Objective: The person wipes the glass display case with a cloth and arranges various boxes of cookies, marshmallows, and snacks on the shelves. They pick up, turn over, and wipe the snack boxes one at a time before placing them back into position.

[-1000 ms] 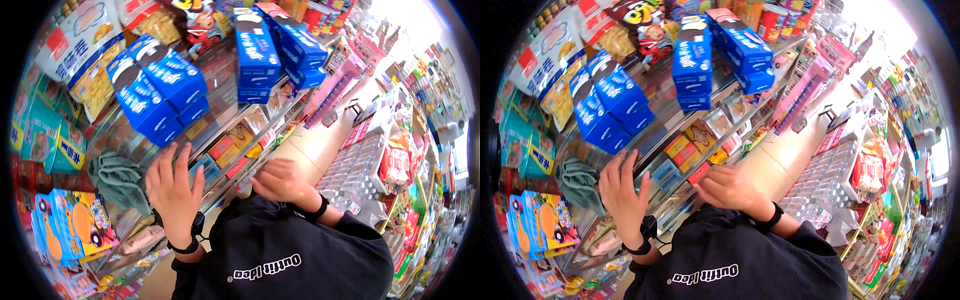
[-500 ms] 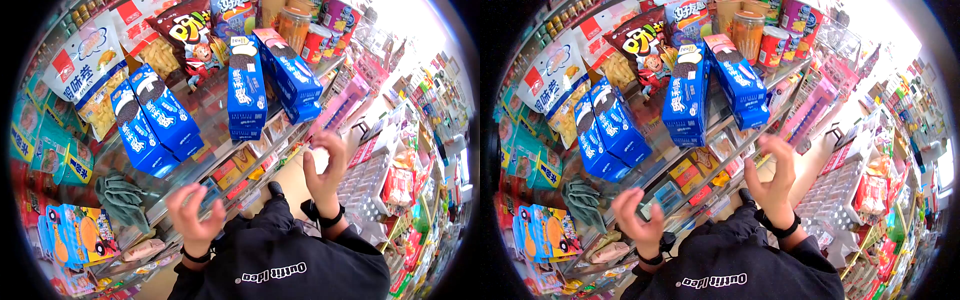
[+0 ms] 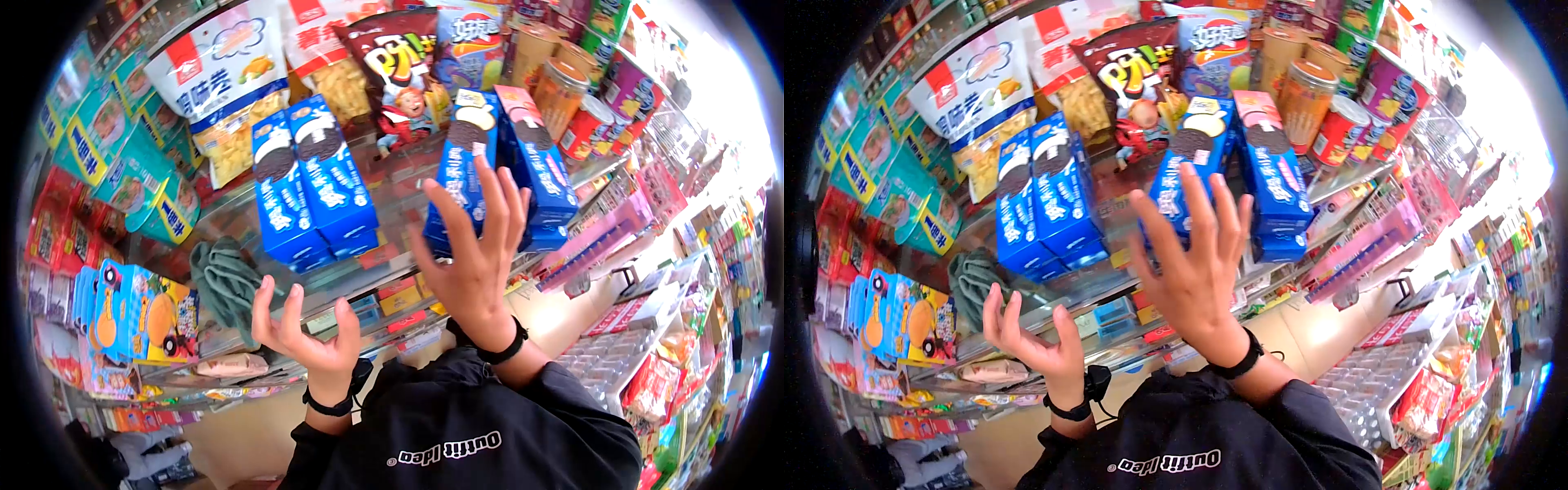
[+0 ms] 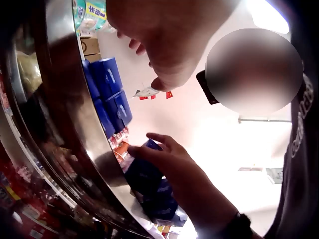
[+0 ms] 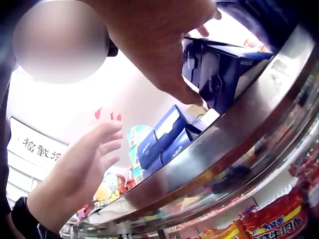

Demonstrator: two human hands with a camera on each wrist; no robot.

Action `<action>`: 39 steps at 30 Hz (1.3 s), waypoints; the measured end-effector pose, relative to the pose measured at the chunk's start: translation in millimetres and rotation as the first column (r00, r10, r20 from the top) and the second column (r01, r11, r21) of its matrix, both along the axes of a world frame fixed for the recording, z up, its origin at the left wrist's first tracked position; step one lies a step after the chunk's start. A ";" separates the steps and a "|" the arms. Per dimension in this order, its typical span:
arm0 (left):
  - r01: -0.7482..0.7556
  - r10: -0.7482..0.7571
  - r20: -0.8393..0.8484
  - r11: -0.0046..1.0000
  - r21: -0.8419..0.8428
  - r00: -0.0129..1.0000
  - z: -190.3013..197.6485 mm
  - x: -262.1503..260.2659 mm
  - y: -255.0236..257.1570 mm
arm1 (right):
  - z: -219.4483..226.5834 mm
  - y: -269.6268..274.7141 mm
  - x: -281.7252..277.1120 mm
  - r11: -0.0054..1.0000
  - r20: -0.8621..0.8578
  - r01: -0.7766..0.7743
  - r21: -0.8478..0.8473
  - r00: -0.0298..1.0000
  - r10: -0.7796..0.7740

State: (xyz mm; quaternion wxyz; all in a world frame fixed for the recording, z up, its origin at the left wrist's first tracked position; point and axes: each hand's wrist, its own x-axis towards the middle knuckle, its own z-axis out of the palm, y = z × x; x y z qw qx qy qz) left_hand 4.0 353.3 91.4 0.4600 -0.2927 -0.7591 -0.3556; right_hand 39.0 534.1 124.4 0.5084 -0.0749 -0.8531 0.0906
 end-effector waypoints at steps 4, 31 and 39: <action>-0.056 0.051 0.119 0.998 0.035 0.992 -2.9 -5.2 -24.4 | 3.2 -10.3 4.2 0.997 -0.010 0.052 -0.049 0.999 -0.052; 0.264 -0.599 0.529 0.774 0.576 0.601 5.3 -32.5 -80.3 | -6.6 -117.6 -41.5 0.580 -0.022 -0.586 -0.567 0.714 0.700; 0.283 -0.670 0.523 0.719 0.635 0.527 11.7 -22.9 -95.5 | 18.4 -79.4 -11.6 0.998 -0.071 -0.055 0.006 0.996 0.055</action>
